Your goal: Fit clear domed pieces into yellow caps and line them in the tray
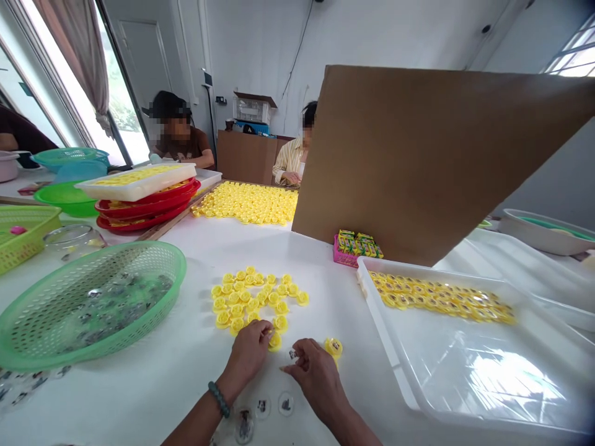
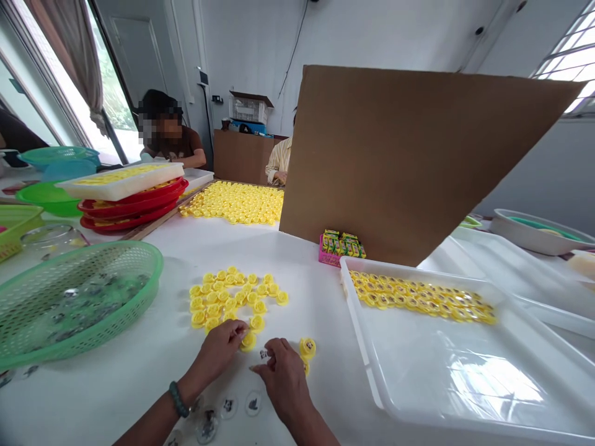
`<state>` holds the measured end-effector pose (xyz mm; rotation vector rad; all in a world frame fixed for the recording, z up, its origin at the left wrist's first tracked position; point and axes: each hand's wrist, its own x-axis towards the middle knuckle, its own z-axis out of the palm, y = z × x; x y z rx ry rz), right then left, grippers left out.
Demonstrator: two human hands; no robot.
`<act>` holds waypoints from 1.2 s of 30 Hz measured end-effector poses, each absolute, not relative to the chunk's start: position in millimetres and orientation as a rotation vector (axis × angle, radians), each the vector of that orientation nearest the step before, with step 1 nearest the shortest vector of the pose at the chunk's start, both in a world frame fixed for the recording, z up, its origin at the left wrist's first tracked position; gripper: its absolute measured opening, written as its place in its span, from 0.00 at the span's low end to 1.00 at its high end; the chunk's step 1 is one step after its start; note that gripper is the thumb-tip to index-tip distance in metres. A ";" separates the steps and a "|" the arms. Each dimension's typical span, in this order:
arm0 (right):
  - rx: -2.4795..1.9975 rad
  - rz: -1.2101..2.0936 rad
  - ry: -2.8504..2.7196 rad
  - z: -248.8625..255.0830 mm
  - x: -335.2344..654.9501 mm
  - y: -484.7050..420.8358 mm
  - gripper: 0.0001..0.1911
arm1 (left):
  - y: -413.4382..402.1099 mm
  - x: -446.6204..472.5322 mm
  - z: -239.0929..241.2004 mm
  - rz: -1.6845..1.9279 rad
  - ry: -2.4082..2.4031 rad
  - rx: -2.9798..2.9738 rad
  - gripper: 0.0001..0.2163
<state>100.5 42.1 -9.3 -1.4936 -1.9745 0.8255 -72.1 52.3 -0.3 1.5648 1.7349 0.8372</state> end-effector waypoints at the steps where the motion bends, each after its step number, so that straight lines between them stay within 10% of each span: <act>1: -1.501 0.810 -1.994 -10.3 99.8 45.5 0.08 | 52.6 -68.4 -2.7 0.824 1.729 1.560 0.09; 36: -1.428 0.629 -2.396 2.7 106.6 69.1 0.07 | 46.5 -43.6 -23.4 0.960 1.405 0.885 0.09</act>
